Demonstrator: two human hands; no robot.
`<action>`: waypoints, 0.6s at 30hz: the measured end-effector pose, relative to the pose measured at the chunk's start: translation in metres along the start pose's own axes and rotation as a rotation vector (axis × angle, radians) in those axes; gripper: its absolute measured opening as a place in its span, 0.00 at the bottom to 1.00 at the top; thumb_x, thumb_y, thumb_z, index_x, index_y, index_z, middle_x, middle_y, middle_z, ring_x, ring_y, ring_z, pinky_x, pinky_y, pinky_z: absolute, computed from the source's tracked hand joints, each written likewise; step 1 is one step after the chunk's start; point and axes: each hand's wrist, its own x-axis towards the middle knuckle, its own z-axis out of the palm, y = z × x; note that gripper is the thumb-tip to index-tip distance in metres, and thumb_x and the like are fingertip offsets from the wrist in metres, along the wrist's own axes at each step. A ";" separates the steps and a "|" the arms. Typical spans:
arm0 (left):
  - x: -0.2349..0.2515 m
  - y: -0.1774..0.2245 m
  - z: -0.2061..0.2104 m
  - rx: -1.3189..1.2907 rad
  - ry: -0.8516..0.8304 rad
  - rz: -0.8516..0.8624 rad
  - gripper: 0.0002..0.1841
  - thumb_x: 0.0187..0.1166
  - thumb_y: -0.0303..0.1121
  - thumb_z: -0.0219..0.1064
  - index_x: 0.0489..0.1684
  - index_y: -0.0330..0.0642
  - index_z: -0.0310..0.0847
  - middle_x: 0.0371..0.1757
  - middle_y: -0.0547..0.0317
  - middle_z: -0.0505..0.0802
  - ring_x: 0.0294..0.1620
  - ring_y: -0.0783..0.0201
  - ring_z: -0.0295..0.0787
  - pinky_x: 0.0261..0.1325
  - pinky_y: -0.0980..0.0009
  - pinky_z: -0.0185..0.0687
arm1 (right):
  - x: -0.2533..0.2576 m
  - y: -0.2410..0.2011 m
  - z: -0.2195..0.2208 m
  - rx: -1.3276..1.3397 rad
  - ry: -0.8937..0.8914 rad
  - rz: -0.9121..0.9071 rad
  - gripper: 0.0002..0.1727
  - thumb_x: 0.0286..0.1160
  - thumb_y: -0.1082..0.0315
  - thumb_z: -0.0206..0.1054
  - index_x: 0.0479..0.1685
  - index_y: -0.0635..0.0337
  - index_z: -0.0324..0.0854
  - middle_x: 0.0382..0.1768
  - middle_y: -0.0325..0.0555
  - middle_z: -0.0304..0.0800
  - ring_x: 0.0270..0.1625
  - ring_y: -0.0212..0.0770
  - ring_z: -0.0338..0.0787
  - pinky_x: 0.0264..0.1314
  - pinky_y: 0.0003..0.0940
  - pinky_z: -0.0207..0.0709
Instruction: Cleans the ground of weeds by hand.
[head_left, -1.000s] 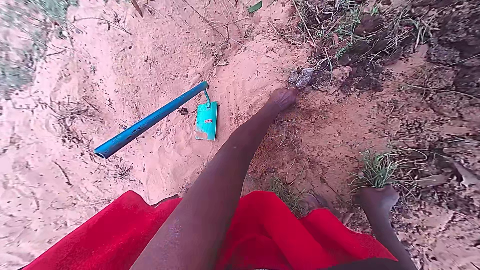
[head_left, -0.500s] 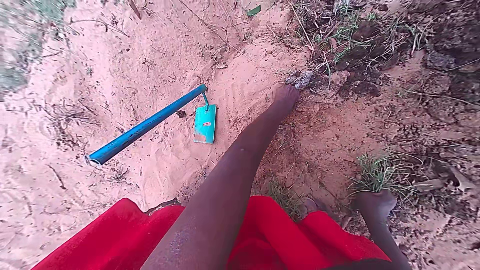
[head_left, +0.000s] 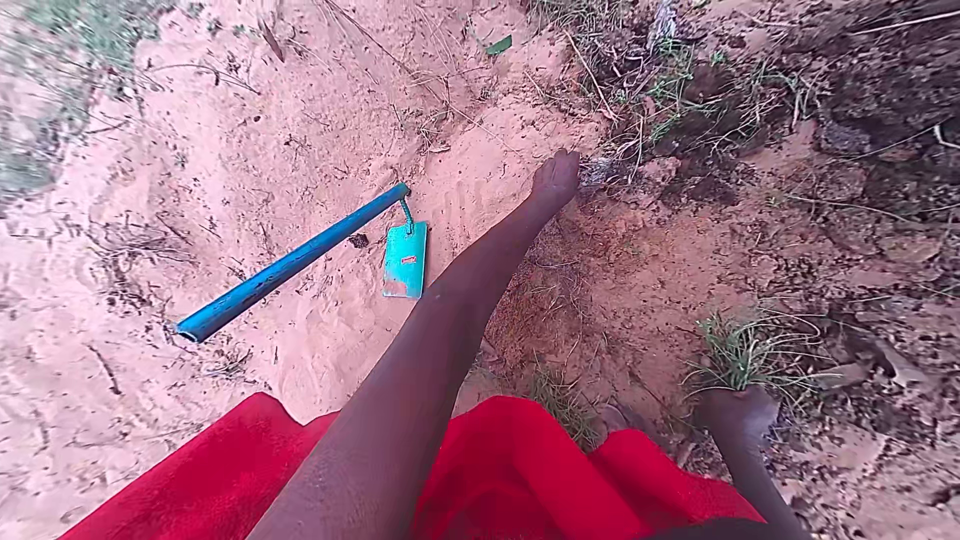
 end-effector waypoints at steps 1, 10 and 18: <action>0.010 0.004 0.005 -0.018 0.011 0.001 0.22 0.83 0.26 0.60 0.76 0.38 0.77 0.80 0.36 0.76 0.79 0.36 0.75 0.72 0.39 0.78 | 0.001 0.000 0.000 -0.001 0.003 0.000 0.16 0.70 0.74 0.70 0.44 0.86 0.81 0.44 0.86 0.85 0.54 0.81 0.86 0.60 0.75 0.70; 0.005 0.027 0.037 -0.408 0.027 -0.102 0.26 0.91 0.32 0.48 0.89 0.48 0.67 0.80 0.33 0.78 0.82 0.35 0.73 0.83 0.36 0.64 | -0.002 -0.003 0.001 0.008 0.053 -0.067 0.18 0.70 0.70 0.69 0.44 0.86 0.82 0.41 0.85 0.86 0.50 0.81 0.87 0.56 0.76 0.69; -0.001 0.026 0.050 -1.210 -0.026 -0.083 0.23 0.94 0.31 0.51 0.83 0.30 0.67 0.78 0.34 0.79 0.79 0.47 0.74 0.81 0.49 0.66 | -0.001 -0.014 -0.001 -0.032 -0.023 0.043 0.19 0.74 0.68 0.70 0.45 0.85 0.83 0.44 0.86 0.86 0.56 0.83 0.86 0.59 0.77 0.69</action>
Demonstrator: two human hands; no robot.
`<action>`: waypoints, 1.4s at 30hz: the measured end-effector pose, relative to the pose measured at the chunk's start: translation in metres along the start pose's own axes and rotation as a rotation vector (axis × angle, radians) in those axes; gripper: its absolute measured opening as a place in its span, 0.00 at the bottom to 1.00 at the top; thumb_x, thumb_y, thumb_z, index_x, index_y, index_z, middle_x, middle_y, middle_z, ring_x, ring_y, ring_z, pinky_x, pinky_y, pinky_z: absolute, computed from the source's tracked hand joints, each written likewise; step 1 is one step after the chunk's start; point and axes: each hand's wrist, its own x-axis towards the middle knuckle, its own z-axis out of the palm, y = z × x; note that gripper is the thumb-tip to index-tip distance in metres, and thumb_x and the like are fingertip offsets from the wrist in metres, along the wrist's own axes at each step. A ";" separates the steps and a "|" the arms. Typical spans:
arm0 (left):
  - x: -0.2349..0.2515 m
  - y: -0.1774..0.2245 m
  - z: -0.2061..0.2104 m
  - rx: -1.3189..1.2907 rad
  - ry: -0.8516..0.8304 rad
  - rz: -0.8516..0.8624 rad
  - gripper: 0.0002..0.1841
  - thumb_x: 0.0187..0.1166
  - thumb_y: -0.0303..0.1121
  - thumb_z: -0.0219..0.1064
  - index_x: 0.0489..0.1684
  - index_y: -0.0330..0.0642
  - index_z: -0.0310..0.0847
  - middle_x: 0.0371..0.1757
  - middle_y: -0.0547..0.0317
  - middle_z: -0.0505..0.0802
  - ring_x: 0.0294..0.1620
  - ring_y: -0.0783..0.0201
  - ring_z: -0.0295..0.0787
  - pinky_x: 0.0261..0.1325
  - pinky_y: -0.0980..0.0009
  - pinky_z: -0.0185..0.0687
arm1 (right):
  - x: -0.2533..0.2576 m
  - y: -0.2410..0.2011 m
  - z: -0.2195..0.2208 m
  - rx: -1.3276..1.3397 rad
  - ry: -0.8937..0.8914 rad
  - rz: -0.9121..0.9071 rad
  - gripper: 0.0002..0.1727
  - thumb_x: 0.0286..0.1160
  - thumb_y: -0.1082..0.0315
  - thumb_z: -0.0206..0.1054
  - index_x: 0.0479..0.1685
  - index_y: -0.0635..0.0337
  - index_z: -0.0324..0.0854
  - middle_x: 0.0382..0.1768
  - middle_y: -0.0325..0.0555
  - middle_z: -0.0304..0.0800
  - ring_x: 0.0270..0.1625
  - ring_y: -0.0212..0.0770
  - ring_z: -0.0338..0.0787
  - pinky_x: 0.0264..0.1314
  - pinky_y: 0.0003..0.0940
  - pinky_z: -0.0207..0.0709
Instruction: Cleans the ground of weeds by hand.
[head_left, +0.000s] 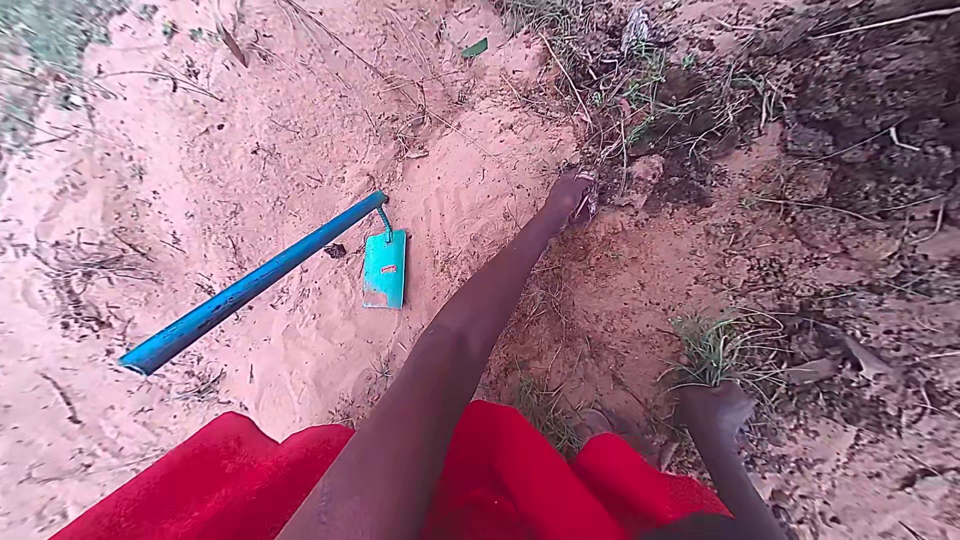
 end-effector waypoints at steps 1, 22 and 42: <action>0.000 0.005 0.003 -0.020 -0.028 -0.064 0.23 0.93 0.34 0.52 0.83 0.33 0.67 0.77 0.37 0.79 0.76 0.50 0.76 0.77 0.51 0.71 | 0.001 -0.001 0.000 -0.014 -0.013 0.016 0.18 0.74 0.68 0.71 0.44 0.83 0.83 0.44 0.84 0.87 0.55 0.82 0.86 0.59 0.77 0.70; -0.103 0.064 0.182 0.513 -0.331 0.398 0.21 0.93 0.28 0.51 0.83 0.40 0.73 0.57 0.35 0.92 0.58 0.38 0.91 0.61 0.39 0.82 | 0.002 0.005 -0.001 0.048 -0.032 -0.009 0.18 0.66 0.73 0.70 0.49 0.83 0.84 0.46 0.82 0.88 0.56 0.80 0.87 0.58 0.76 0.70; -0.043 0.139 0.301 0.211 -0.514 0.424 0.24 0.98 0.33 0.42 0.81 0.26 0.70 0.78 0.30 0.81 0.82 0.40 0.74 0.83 0.46 0.66 | -0.021 -0.044 -0.027 0.059 0.297 -0.159 0.12 0.65 0.76 0.68 0.32 0.84 0.85 0.31 0.81 0.87 0.39 0.76 0.89 0.47 0.70 0.75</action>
